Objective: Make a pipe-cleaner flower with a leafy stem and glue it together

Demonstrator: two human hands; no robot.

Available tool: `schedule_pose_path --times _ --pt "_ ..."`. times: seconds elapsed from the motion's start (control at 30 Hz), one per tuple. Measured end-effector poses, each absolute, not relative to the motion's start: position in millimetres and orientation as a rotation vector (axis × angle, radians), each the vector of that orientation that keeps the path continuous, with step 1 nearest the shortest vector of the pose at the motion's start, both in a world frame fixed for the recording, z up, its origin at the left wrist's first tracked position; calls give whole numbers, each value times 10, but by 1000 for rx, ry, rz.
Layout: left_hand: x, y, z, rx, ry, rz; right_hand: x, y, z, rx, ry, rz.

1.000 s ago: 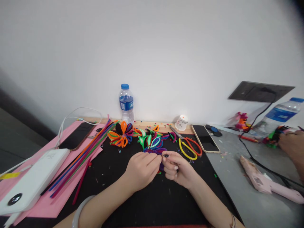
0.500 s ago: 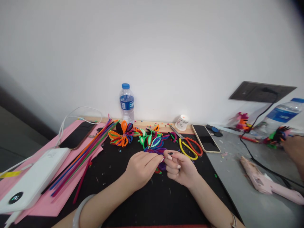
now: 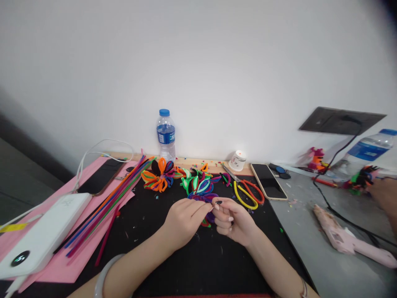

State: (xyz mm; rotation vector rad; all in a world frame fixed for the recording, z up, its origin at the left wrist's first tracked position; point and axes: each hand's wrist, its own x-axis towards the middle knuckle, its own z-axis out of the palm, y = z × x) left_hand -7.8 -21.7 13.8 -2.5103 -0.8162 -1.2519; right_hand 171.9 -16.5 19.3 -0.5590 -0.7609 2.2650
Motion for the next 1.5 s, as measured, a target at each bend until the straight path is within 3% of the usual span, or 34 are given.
schedule_pose_path --times 0.87,1.5 --pt "-58 -192 96 -2651 -958 -1354 1765 -123 137 -502 -717 2332" --pt "-29 -222 110 -2590 -896 -1004 1679 -190 187 -709 -819 2152"
